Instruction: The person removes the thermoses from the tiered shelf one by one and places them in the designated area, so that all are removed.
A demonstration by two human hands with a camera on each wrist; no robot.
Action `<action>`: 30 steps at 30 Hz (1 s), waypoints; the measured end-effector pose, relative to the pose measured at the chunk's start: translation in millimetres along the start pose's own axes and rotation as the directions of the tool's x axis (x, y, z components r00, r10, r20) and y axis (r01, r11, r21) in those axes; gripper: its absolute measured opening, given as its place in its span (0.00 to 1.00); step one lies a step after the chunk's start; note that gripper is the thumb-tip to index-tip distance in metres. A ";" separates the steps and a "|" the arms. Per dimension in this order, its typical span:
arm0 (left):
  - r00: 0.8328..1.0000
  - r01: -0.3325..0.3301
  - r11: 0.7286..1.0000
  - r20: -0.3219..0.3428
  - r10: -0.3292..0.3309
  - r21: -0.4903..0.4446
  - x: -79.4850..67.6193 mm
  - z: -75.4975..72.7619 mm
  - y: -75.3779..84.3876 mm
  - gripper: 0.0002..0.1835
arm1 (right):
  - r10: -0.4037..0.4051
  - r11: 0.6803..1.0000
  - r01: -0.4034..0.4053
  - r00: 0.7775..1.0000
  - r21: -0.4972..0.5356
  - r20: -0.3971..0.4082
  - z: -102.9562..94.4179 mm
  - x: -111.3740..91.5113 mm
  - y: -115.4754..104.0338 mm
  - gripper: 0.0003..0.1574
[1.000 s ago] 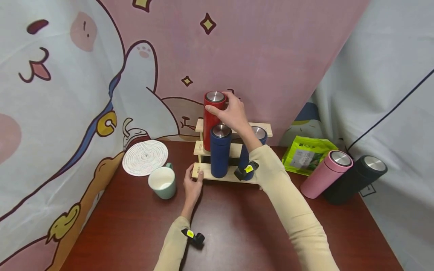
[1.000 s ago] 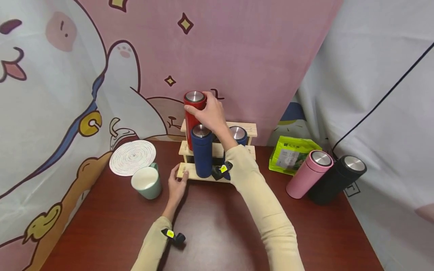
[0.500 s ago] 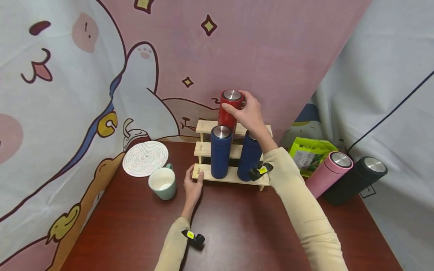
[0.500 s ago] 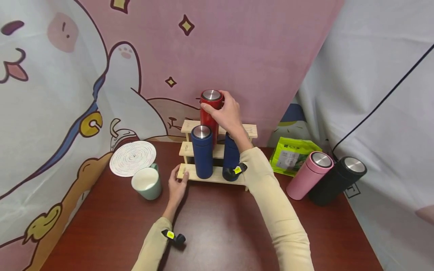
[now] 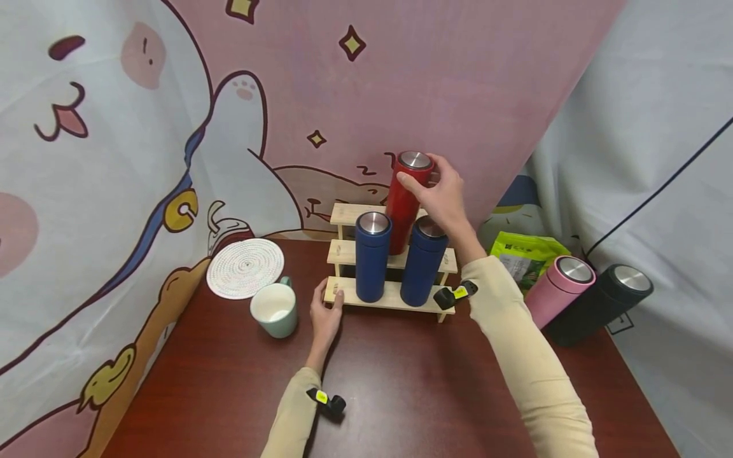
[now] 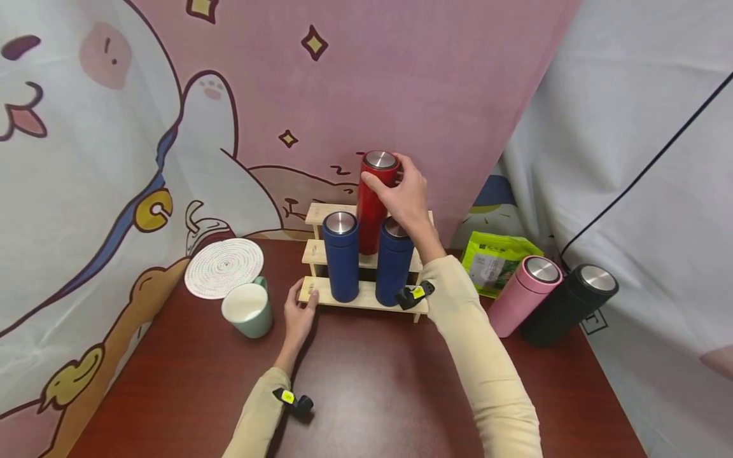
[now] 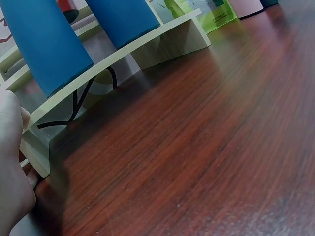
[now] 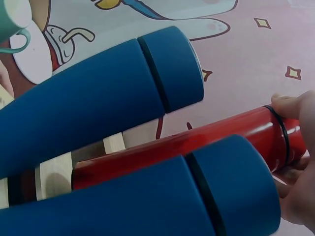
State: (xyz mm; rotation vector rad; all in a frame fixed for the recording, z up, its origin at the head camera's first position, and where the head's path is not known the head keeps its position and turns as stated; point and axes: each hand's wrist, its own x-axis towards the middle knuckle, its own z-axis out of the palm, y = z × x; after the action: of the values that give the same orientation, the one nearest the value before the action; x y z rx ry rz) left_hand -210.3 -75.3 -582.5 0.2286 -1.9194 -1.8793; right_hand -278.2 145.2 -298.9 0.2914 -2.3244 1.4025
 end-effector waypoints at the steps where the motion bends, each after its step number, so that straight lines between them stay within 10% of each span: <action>1: 1.000 -0.005 1.000 -0.001 0.005 -0.001 0.0 0.2 -0.5 0.28 | -0.008 1.000 0.008 1.000 0.003 -0.010 -1.8 -0.4 1.1 0.44; 19: 0.994 0.105 0.994 0.027 -0.105 0.004 2.3 0.3 1.7 0.29 | 0.043 0.998 -0.036 0.991 0.056 -0.129 -31.8 -4.2 16.9 0.40; 30: 0.995 0.066 0.997 0.074 -0.068 0.028 -7.8 -9.5 45.5 0.28 | 0.034 0.999 -0.034 0.986 0.002 -0.165 -51.6 -5.8 20.1 0.41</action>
State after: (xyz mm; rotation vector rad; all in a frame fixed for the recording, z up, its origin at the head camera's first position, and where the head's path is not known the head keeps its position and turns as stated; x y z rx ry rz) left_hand -191.0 -77.8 -539.6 0.2364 -2.0092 -1.9330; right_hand -268.5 199.9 -296.2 0.1302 -2.2052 1.3859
